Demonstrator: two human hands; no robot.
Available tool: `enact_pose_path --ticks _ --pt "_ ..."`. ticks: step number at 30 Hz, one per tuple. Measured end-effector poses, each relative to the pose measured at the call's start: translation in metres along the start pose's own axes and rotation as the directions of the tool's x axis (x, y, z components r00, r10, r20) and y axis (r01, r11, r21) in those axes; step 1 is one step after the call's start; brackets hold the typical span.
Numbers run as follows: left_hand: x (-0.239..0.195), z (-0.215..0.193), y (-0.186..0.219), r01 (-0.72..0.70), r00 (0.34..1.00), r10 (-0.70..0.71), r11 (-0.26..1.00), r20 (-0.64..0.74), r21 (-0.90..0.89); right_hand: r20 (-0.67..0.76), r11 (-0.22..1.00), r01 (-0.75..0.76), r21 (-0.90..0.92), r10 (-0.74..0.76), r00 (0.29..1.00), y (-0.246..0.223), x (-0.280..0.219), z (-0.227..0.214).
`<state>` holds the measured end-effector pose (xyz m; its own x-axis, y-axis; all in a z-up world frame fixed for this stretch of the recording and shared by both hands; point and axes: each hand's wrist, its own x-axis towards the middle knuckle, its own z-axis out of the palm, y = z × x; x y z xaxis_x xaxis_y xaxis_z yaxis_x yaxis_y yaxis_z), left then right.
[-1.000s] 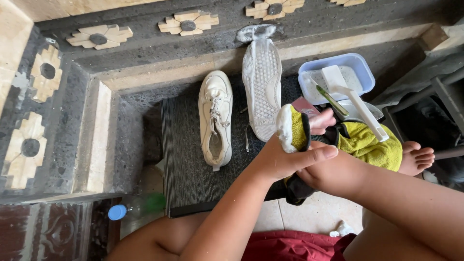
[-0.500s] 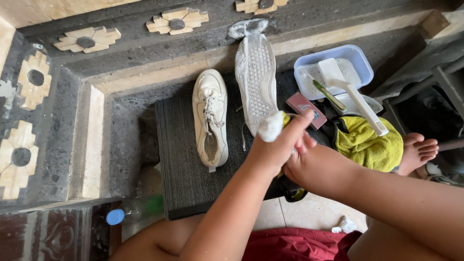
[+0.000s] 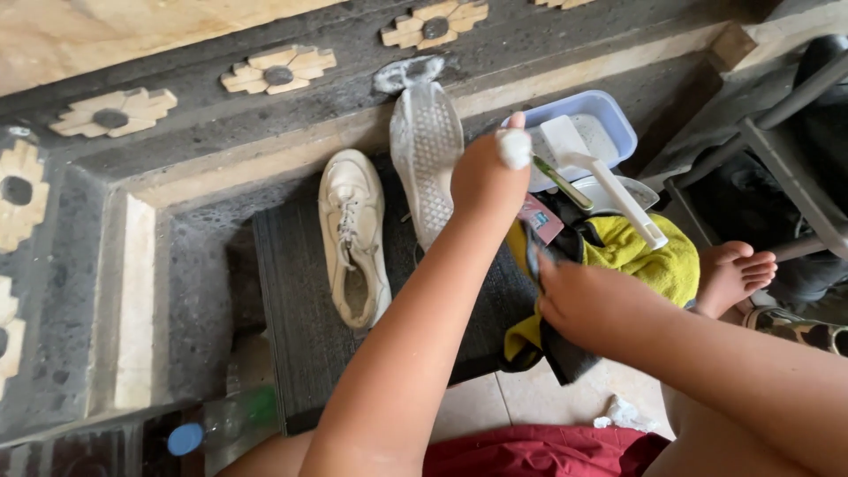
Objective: The person scrubs the sole of a white sneaker with a brush and soapy water, then wipes the sole with a cloth. The person handles the shoe and cleaning tools to remove dirt from the bottom surface.
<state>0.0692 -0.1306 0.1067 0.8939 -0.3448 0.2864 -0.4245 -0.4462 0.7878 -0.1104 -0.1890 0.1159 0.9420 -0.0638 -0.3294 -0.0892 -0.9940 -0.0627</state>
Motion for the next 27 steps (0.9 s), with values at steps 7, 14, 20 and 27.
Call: enact_pose_path --ticks 7,14,20,27 --pt "0.062 0.068 -0.011 -0.144 0.980 -0.046 0.506 0.194 0.850 0.266 0.976 -0.198 0.092 0.168 0.949 0.015 0.016 -0.030" --pt "0.077 0.093 -0.031 -0.117 0.963 -0.207 0.251 0.171 0.961 0.321 0.975 -0.178 0.135 0.127 0.939 0.027 0.010 -0.031" --pt "0.071 0.097 -0.040 -0.120 0.974 -0.170 0.182 0.152 0.976 0.314 0.981 -0.145 0.126 0.100 0.944 0.030 0.006 -0.030" --pt "0.071 0.102 -0.045 -0.105 0.983 -0.125 0.193 0.131 0.976 0.205 0.998 -0.062 0.028 0.055 0.977 0.038 0.008 -0.009"
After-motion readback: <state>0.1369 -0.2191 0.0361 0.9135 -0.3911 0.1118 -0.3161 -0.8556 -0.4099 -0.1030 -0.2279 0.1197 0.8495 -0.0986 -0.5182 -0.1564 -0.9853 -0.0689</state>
